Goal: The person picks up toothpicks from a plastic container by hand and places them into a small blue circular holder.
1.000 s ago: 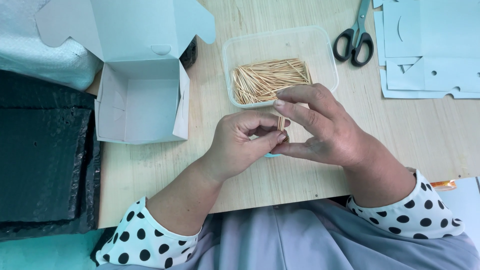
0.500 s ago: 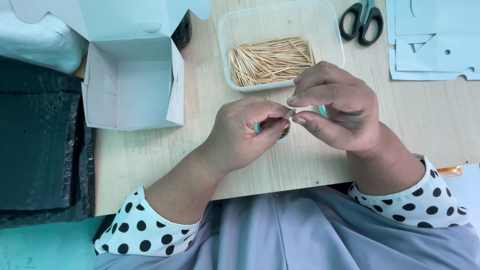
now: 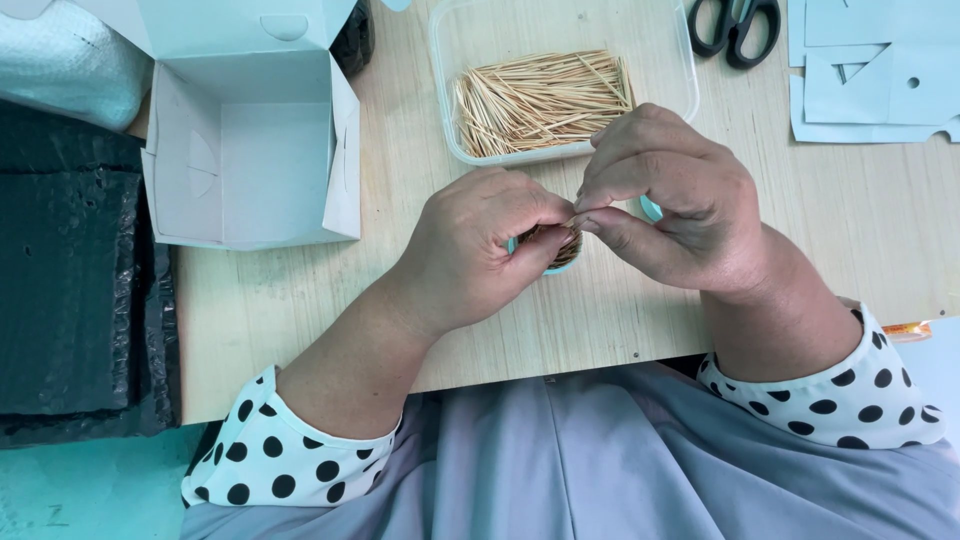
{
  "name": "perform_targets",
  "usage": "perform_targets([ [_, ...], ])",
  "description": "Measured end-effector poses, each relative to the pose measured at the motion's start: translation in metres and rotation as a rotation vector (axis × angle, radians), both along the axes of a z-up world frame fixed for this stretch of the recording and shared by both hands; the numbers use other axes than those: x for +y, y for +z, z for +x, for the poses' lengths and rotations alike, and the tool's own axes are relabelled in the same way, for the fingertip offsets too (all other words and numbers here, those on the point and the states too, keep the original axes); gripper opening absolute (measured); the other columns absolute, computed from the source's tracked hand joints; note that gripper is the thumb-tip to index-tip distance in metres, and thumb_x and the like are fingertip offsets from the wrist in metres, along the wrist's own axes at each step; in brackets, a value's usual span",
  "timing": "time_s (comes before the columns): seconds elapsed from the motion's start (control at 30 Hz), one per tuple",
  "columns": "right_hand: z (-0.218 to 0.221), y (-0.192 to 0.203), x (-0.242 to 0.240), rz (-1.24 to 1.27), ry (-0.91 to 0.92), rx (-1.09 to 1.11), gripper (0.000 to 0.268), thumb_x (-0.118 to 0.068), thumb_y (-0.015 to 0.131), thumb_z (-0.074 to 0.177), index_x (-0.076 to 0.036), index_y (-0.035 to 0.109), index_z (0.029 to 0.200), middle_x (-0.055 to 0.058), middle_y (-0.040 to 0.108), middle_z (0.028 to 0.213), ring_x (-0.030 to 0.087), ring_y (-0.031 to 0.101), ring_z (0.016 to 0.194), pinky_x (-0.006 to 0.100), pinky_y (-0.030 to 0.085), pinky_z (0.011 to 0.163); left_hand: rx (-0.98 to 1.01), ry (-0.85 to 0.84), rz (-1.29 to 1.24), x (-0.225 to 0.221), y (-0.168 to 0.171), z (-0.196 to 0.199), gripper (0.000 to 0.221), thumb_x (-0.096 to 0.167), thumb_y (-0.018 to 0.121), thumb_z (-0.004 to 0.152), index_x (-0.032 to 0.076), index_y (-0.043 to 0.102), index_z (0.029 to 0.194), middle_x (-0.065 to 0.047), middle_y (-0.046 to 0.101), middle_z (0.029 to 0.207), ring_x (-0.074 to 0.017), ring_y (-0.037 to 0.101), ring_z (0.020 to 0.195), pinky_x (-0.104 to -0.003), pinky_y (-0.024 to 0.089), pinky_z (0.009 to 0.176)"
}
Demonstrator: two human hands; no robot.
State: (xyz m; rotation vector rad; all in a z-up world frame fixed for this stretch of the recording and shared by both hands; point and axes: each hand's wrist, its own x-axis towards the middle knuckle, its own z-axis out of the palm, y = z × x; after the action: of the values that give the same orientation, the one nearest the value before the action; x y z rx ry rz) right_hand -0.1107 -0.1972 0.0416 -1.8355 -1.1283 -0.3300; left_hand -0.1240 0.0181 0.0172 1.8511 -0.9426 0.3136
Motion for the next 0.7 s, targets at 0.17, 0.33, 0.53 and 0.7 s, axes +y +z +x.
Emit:
perform_targets([
  [0.17,0.002,0.000,0.000,-0.044,0.010,-0.020,0.003,0.000,0.065,0.099,0.000,0.064,0.096,0.010,0.064,0.088,0.024,0.059,0.079,0.038,0.045,0.081,-0.078,0.023,0.066,0.003,-0.001,0.005,0.011,0.005,0.080,0.091,0.010,0.071,0.089,-0.002,0.064,0.087,-0.0221,0.061,0.080,-0.036,0.050,0.082],
  [0.33,0.002,-0.002,-0.001,-0.082,-0.005,-0.024,0.007,0.005,0.068,0.096,-0.001,0.065,0.095,0.011,0.062,0.087,0.024,0.056,0.078,0.037,0.043,0.080,-0.079,-0.016,0.111,0.008,0.003,0.007,0.013,-0.002,0.073,0.085,0.011,0.069,0.086,-0.002,0.057,0.090,-0.0232,0.054,0.083,-0.036,0.045,0.082],
  [0.53,0.005,-0.004,-0.003,-0.189,-0.012,-0.064,0.010,0.002,0.074,0.094,-0.005,0.068,0.097,0.009,0.059,0.091,0.023,0.055,0.080,0.038,0.042,0.082,-0.163,0.032,0.184,0.016,0.002,0.010,0.030,-0.012,0.056,0.074,0.011,0.071,0.089,-0.003,0.055,0.094,-0.0260,0.052,0.085,-0.039,0.044,0.077],
  [0.7,0.004,-0.006,-0.002,-0.298,-0.017,-0.119,0.010,-0.003,0.077,0.094,-0.011,0.071,0.093,0.005,0.055,0.087,0.020,0.054,0.078,0.037,0.039,0.079,-0.174,0.041,0.148,0.016,0.004,0.011,0.036,-0.014,0.056,0.074,0.012,0.074,0.091,-0.003,0.056,0.092,-0.0246,0.052,0.086,-0.038,0.044,0.080],
])
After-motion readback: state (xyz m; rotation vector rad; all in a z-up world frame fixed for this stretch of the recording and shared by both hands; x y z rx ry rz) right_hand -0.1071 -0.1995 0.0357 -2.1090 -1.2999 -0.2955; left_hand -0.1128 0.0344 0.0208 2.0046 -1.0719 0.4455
